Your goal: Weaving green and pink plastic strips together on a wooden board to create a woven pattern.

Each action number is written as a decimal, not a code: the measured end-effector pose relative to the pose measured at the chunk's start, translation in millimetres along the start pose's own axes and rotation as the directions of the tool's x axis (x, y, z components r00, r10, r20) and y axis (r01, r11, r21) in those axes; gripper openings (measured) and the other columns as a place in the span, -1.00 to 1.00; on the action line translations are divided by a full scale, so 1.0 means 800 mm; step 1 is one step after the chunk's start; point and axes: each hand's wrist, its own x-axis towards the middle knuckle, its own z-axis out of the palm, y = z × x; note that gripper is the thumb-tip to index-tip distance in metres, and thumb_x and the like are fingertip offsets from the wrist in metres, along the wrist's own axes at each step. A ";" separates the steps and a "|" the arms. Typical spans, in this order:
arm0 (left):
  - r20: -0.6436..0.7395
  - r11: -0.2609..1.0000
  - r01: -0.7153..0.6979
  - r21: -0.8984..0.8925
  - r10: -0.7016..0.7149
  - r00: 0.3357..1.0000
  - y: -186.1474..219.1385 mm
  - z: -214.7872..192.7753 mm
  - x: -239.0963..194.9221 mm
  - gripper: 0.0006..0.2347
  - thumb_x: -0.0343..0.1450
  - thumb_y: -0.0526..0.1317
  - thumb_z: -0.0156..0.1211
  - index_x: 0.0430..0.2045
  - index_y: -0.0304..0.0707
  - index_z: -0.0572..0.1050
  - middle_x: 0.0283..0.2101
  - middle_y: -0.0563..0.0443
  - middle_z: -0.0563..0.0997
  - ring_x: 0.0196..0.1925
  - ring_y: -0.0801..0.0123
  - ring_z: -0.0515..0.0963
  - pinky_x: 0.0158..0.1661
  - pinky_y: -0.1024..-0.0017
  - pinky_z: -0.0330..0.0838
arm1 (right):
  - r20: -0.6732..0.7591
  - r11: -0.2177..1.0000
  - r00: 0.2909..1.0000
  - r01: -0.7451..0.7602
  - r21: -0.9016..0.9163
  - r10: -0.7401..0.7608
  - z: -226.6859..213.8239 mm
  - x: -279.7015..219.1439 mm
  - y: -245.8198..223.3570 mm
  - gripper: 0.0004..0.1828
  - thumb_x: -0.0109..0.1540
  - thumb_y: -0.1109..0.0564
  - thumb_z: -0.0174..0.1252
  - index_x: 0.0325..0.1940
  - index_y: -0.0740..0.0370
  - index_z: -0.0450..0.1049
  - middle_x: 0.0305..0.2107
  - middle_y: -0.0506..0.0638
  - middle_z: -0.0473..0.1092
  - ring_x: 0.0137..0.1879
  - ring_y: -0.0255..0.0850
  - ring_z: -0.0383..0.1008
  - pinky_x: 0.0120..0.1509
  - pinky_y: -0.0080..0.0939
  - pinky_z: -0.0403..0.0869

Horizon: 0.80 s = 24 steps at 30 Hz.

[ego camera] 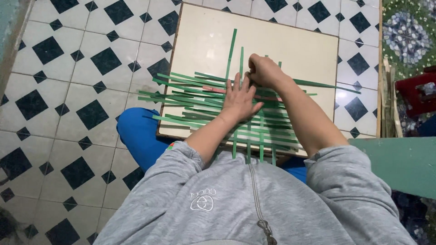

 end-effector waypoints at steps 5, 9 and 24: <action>-0.180 0.999 -0.042 0.012 0.043 0.983 -0.011 0.047 0.013 -0.54 0.32 0.15 0.09 -0.05 -0.16 0.39 0.22 -0.23 0.22 0.41 -0.22 0.00 0.30 -0.18 -0.07 | -0.115 0.990 0.993 0.000 0.139 0.016 0.033 0.033 0.017 -0.70 0.03 0.31 0.30 -0.21 0.18 0.41 -0.40 -0.01 0.48 -0.20 -0.03 0.55 -0.13 -0.06 0.53; -0.499 0.990 -0.128 0.057 0.140 0.855 -0.018 0.075 0.019 -0.64 0.20 0.05 0.27 -0.29 -0.18 0.49 0.00 -0.17 0.38 0.30 -0.25 0.22 0.18 -0.20 0.16 | -0.202 0.953 0.978 0.022 0.303 0.042 0.058 0.047 0.035 -0.75 0.00 0.26 0.31 -0.26 0.16 0.48 -0.39 0.00 0.50 -0.23 -0.04 0.56 -0.16 -0.05 0.55; -0.570 0.980 -0.154 0.128 0.200 0.797 -0.020 0.070 0.015 -0.62 0.25 0.07 0.26 -0.19 -0.12 0.54 -0.02 -0.19 0.50 0.21 -0.37 0.30 0.05 -0.21 0.29 | -0.026 0.894 0.893 -0.449 0.013 0.449 -0.014 -0.162 0.262 -0.63 0.13 0.04 0.27 0.04 -0.10 0.57 -0.13 -0.02 0.54 0.09 0.03 0.49 0.12 0.12 0.40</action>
